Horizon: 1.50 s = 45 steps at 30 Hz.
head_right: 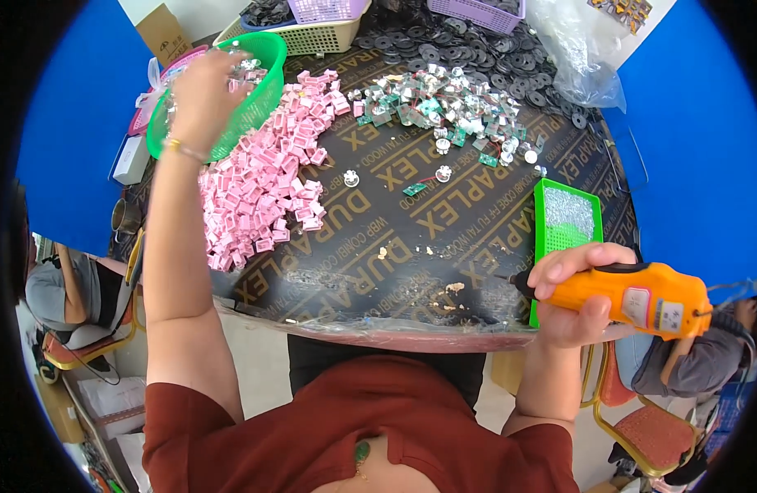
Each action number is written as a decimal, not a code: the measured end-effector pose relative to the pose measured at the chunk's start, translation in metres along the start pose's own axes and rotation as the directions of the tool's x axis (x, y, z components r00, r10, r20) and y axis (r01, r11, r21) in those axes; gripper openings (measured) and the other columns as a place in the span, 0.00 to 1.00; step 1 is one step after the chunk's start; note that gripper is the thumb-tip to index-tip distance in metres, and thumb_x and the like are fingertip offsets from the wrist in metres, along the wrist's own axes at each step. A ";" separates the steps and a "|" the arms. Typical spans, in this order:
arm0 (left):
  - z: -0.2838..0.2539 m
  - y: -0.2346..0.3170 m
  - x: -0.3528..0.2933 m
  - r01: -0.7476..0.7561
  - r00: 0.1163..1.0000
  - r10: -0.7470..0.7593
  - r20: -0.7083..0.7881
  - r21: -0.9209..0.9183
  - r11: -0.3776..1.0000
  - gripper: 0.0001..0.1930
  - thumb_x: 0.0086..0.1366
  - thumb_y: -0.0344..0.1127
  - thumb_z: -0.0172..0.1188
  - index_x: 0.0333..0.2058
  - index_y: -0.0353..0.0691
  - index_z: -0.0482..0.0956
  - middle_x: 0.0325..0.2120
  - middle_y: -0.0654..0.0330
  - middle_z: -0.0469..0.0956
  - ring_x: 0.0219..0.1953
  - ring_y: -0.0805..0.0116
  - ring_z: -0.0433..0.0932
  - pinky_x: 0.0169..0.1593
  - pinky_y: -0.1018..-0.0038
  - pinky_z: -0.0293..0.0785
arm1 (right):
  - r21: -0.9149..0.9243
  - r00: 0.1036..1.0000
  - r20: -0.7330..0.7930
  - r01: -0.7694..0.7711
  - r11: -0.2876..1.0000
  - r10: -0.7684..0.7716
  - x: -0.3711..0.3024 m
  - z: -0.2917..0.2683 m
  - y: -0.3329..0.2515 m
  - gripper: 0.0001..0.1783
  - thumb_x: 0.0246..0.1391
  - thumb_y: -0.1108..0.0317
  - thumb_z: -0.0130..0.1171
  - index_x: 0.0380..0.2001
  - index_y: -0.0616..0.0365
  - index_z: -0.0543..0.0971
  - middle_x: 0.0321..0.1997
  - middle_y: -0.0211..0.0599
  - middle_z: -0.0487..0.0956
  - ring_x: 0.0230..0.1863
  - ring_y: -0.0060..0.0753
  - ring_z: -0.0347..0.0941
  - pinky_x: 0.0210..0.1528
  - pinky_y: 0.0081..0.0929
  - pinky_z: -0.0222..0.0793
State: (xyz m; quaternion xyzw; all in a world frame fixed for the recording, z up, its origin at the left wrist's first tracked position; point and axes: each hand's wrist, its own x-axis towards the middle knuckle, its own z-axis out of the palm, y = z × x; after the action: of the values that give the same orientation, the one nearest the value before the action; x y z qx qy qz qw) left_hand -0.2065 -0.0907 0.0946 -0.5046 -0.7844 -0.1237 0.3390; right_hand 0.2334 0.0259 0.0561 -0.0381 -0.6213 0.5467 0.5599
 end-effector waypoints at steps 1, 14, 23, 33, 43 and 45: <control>0.012 0.018 -0.007 -0.097 0.994 0.103 0.041 -0.128 0.987 0.14 0.49 0.33 0.62 0.37 0.47 0.84 0.35 0.57 0.80 0.42 0.56 0.77 0.46 0.62 0.73 | -0.007 0.999 -0.044 -0.028 1.000 0.028 -0.002 0.001 0.003 0.27 0.54 0.46 0.59 0.42 0.56 0.65 0.25 0.39 0.73 0.17 0.27 0.67 0.21 0.26 0.69; 0.045 0.121 -0.057 -0.287 0.854 0.492 0.168 -0.636 0.716 0.08 0.54 0.37 0.62 0.26 0.42 0.74 0.22 0.57 0.75 0.28 0.54 0.77 0.37 0.60 0.71 | -0.089 0.992 -0.125 -0.020 0.996 0.009 -0.006 -0.020 0.011 0.25 0.55 0.47 0.57 0.42 0.56 0.65 0.24 0.37 0.73 0.17 0.26 0.68 0.20 0.24 0.68; 0.043 0.223 -0.115 -0.385 0.799 0.601 -0.011 -0.777 0.498 0.08 0.53 0.30 0.56 0.34 0.44 0.75 0.34 0.63 0.73 0.36 0.64 0.75 0.41 0.69 0.70 | -0.071 0.998 -0.065 0.002 0.997 -0.007 -0.007 -0.027 0.012 0.21 0.59 0.52 0.52 0.46 0.56 0.67 0.28 0.37 0.73 0.20 0.24 0.67 0.24 0.24 0.67; 0.036 0.211 -0.100 -0.271 0.860 0.506 0.063 -0.784 0.558 0.11 0.50 0.29 0.60 0.35 0.43 0.79 0.34 0.62 0.78 0.37 0.62 0.77 0.42 0.67 0.70 | -0.174 0.980 -0.183 0.049 0.984 -0.081 -0.006 -0.072 -0.012 0.22 0.58 0.52 0.55 0.44 0.58 0.67 0.27 0.38 0.73 0.20 0.25 0.68 0.24 0.24 0.68; 0.067 0.189 -0.044 -0.456 0.654 0.717 0.242 -0.631 0.628 0.06 0.55 0.28 0.52 0.31 0.39 0.77 0.34 0.58 0.74 0.37 0.57 0.78 0.42 0.65 0.76 | -0.279 0.963 -0.263 -0.133 0.951 0.057 0.038 -0.107 0.026 0.11 0.57 0.68 0.55 0.40 0.62 0.69 0.24 0.36 0.75 0.19 0.26 0.70 0.24 0.22 0.68; 0.068 0.187 -0.046 -0.467 0.645 0.722 0.248 -0.620 0.631 0.06 0.55 0.28 0.52 0.30 0.40 0.78 0.31 0.58 0.75 0.36 0.57 0.78 0.41 0.65 0.75 | -0.289 0.961 -0.263 -0.159 0.944 0.081 0.044 -0.110 0.037 0.11 0.57 0.70 0.55 0.40 0.62 0.69 0.24 0.35 0.75 0.19 0.24 0.70 0.24 0.21 0.68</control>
State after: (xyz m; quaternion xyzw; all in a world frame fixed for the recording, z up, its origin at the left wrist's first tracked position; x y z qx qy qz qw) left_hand -0.0584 -0.0003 -0.0133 -0.8253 -0.5599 -0.0716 0.0133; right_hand 0.2776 0.1399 0.0334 -0.2307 -0.6204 0.4677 0.5857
